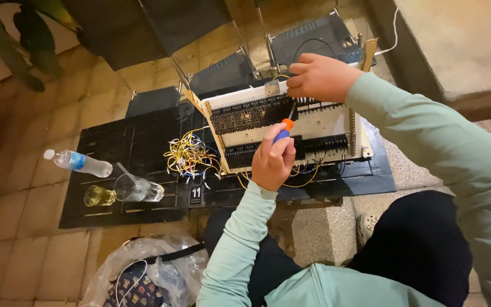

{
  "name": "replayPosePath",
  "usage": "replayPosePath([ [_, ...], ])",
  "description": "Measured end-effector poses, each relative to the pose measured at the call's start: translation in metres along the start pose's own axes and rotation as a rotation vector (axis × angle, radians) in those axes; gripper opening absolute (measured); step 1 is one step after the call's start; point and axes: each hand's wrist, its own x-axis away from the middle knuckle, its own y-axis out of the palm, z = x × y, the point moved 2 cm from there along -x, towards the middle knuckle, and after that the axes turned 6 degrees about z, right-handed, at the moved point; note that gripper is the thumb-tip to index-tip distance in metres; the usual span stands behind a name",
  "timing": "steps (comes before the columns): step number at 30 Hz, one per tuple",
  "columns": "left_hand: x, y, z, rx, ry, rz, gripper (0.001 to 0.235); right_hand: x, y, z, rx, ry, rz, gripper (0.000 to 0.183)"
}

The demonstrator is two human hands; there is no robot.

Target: The person uses a screwdriver to connect and tighten wires into a breadboard. They repeatedly pick up wires, insert them into the board, and secure them with the screwdriver.

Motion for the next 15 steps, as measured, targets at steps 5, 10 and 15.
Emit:
replayPosePath([
  [5, -0.016, -0.008, 0.000, -0.003, 0.000, 0.002, 0.021, -0.004, -0.008, 0.001, 0.004, -0.011, -0.061, 0.024],
  [10, -0.032, -0.017, -0.005, 0.064, -0.052, -0.039, 0.020, -0.010, -0.011, 0.004, 0.018, -0.033, -0.101, 0.014],
  [15, -0.028, -0.014, -0.013, 0.067, -0.016, -0.072, 0.025, -0.010, -0.011, 0.005, 0.039, -0.056, -0.097, 0.018],
])
